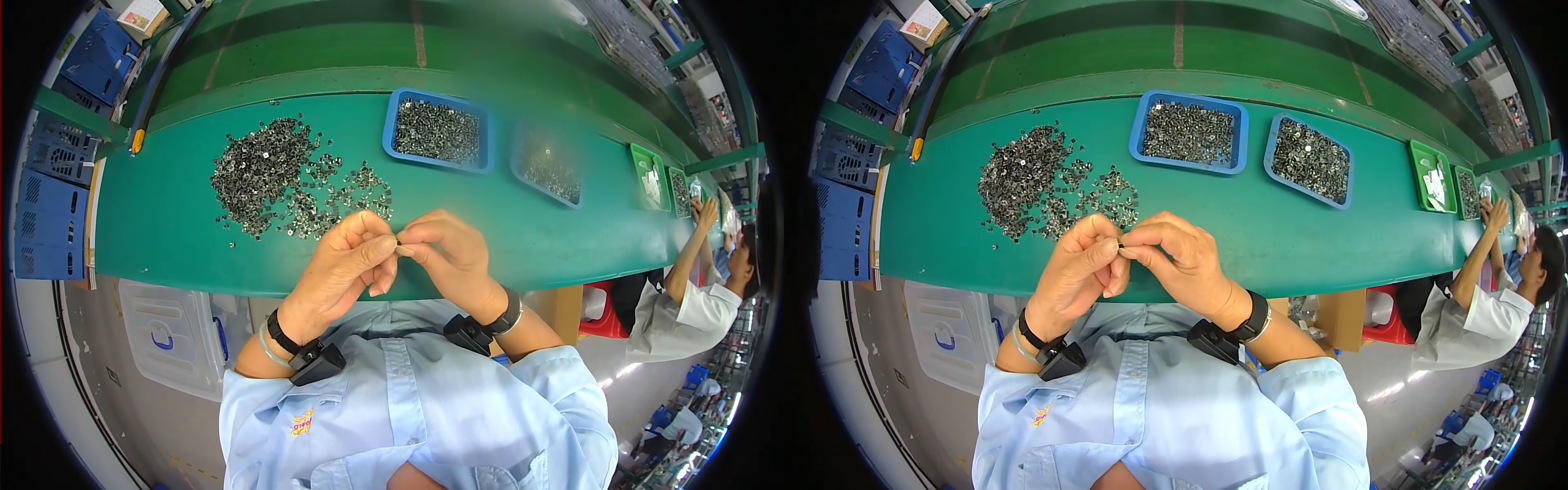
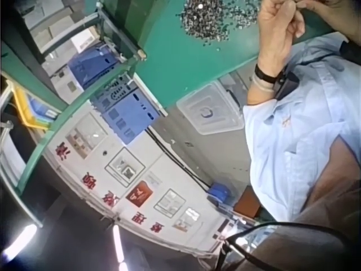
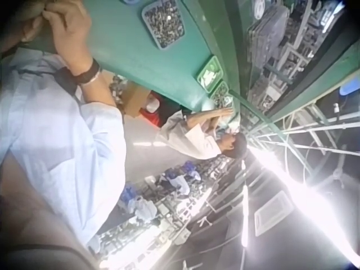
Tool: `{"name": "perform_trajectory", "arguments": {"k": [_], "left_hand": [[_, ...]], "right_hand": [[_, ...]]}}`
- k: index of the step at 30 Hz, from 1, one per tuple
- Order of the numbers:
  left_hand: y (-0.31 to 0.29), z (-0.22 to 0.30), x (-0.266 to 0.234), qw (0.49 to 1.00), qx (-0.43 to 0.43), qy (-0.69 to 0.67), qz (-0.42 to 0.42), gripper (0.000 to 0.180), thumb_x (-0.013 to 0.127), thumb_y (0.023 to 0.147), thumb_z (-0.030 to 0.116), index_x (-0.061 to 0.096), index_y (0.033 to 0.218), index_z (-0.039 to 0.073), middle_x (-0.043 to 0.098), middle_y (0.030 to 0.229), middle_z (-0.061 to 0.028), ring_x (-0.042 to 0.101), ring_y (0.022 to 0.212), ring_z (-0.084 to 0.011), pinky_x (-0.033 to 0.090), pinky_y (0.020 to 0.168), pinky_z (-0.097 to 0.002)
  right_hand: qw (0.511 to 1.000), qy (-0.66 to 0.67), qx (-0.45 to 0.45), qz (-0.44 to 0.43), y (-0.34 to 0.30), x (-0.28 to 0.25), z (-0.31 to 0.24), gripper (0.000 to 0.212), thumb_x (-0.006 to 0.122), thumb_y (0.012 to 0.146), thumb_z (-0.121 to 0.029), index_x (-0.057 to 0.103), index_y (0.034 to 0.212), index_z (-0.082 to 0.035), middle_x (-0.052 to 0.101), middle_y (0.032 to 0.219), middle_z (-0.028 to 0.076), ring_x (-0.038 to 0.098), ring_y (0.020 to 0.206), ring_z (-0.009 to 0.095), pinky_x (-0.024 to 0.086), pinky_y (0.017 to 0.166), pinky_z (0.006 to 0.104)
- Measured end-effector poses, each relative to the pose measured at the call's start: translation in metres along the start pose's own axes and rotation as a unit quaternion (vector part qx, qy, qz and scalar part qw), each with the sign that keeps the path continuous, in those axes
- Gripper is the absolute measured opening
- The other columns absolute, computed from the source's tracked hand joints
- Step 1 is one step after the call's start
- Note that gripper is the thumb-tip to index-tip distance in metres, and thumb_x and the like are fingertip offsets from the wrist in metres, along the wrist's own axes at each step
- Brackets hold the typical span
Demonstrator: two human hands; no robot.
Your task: The person sorts small metal components by hand, picking them up from a pile, inspecting them, and placing them into a blue plastic tray. This process is repeated for several components, handling them one at a time.
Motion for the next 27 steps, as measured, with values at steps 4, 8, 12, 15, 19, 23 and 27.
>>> {"name": "perform_trajectory", "arguments": {"k": [4,8,12,15,19,23,27], "left_hand": [[0.001,0.002,0.003,0.999,0.010,-0.034,0.003,0.018,0.052,0.094,0.022,0.051,0.088,0.005,0.054,0.064,-0.0061,0.049,0.052,-0.0116,0.038,0.045,-0.0235],[0.002,0.000,0.003,1.000,0.010,0.001,-0.003,0.022,0.048,0.095,0.028,0.048,0.090,0.006,0.054,0.062,-0.0060,0.048,0.048,-0.0144,0.036,0.044,-0.0264],[0.002,-0.001,0.004,1.000,0.015,0.003,-0.001,0.021,0.049,0.095,0.027,0.048,0.091,0.006,0.054,0.062,-0.0061,0.047,0.047,-0.0143,0.035,0.043,-0.0259],[0.001,-0.001,0.005,1.000,0.019,0.019,0.010,0.020,0.050,0.094,0.027,0.049,0.092,0.006,0.054,0.062,-0.0061,0.047,0.047,-0.0138,0.035,0.043,-0.0254],[0.002,0.000,0.004,0.999,0.032,0.031,0.029,0.018,0.051,0.094,0.024,0.049,0.092,0.006,0.053,0.062,-0.0056,0.047,0.048,-0.0128,0.034,0.042,-0.0247],[-0.002,0.007,-0.008,0.997,0.052,-0.002,0.049,0.015,0.053,0.093,0.021,0.051,0.093,0.006,0.054,0.065,-0.0047,0.048,0.050,-0.0112,0.036,0.043,-0.0233],[-0.013,0.010,-0.034,0.994,0.066,-0.019,0.082,0.013,0.055,0.092,0.018,0.052,0.094,0.006,0.055,0.066,-0.0041,0.049,0.051,-0.0107,0.037,0.043,-0.0228]], "right_hand": [[0.996,0.069,0.051,0.005,-0.004,0.001,0.012,0.010,0.065,0.079,-0.001,0.061,0.088,-0.003,0.062,0.084,0.007,0.059,0.075,0.017,0.048,0.065,0.0269],[0.987,0.123,0.105,0.006,-0.007,0.003,0.020,0.010,0.064,0.080,0.002,0.061,0.088,-0.002,0.061,0.086,0.008,0.059,0.077,0.015,0.048,0.067,0.0258],[0.966,0.200,0.163,0.021,-0.013,0.007,0.031,0.009,0.063,0.081,0.003,0.060,0.088,-0.001,0.060,0.088,0.008,0.058,0.078,0.015,0.049,0.069,0.0254],[0.963,0.208,0.167,0.029,-0.015,0.007,0.034,0.007,0.062,0.082,0.003,0.060,0.088,0.000,0.060,0.089,0.008,0.058,0.078,0.015,0.049,0.069,0.0257],[0.972,0.176,0.154,0.027,-0.015,0.005,0.030,0.009,0.062,0.082,0.003,0.060,0.090,0.000,0.059,0.089,0.008,0.058,0.080,0.015,0.049,0.070,0.0262],[0.993,0.025,0.104,0.049,0.007,-0.019,0.030,0.012,0.062,0.081,0.003,0.060,0.093,0.000,0.059,0.087,0.007,0.058,0.081,0.013,0.049,0.070,0.0265],[0.984,-0.032,0.155,0.083,0.041,-0.050,0.053,0.013,0.064,0.081,0.000,0.061,0.093,-0.002,0.059,0.084,0.006,0.058,0.082,0.013,0.048,0.070,0.0271]]}}
Point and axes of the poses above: each hand's wrist, its own y-axis towards the middle knuckle, its own x-axis out of the palm, z = x × y, the point moved 9 cm from there along y, towards the middle knuckle
